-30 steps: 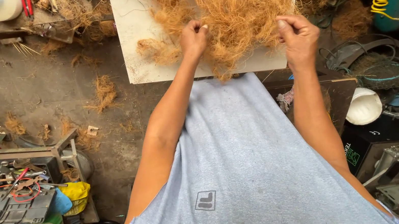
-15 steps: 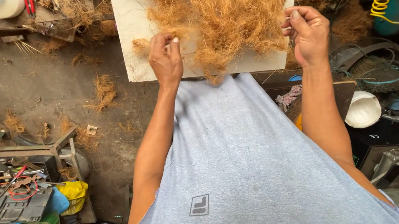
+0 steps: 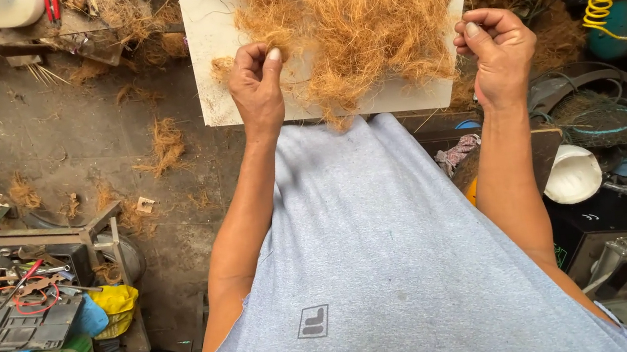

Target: Preparing and layering coconut fibers on a board by pulling them apart and trimming with scissors

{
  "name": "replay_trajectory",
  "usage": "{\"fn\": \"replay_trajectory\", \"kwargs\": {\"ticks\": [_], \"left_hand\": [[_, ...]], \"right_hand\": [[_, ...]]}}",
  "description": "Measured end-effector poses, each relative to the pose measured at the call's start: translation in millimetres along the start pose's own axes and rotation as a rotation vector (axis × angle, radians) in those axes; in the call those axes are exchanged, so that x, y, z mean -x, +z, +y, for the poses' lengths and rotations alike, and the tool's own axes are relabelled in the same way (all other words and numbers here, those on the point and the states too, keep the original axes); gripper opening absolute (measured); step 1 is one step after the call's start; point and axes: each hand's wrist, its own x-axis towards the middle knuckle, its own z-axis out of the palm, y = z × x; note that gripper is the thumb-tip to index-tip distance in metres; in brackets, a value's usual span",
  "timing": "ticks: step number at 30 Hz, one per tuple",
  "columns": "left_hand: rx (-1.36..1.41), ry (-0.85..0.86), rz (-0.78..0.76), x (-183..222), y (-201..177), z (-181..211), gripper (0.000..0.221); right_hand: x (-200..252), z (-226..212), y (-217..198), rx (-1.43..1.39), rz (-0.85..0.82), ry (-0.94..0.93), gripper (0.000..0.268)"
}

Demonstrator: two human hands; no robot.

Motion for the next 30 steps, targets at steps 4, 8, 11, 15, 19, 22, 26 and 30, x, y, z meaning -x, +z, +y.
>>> {"fn": "replay_trajectory", "kwargs": {"ticks": [4,8,11,15,19,22,26,30], "left_hand": [[0.230,-0.134,-0.061,4.7,5.7,10.3,0.005],[0.350,-0.194,-0.072,3.5,13.5,8.0,0.006],[0.386,-0.269,-0.056,1.9,20.4,1.3,0.016],[-0.124,-0.153,-0.063,-9.5,11.6,-28.1,0.025],[-0.546,0.114,-0.138,-10.8,28.0,-26.5,0.033],[-0.378,0.156,-0.515,0.7,71.2,20.9,0.048],[-0.156,0.005,-0.781,7.3,110.0,17.8,0.064],[-0.149,-0.121,-0.722,5.9,124.4,18.1,0.023]], "right_hand": [[8.5,-11.6,3.4,0.362,-0.121,-0.104,0.015],[7.4,-2.5,7.3,0.543,-0.161,-0.231,0.011],[14.4,-8.3,18.5,0.393,-0.143,-0.205,0.012],[22.9,-21.4,37.6,0.259,-0.235,-0.156,0.014],[21.0,-2.2,40.8,-0.090,-0.183,0.053,0.014],[17.8,1.8,45.3,-0.201,-0.242,-0.008,0.009],[20.1,-3.6,48.4,-0.143,-0.237,-0.130,0.012],[15.6,-8.5,39.4,0.036,-0.131,-0.233,0.005]]}}
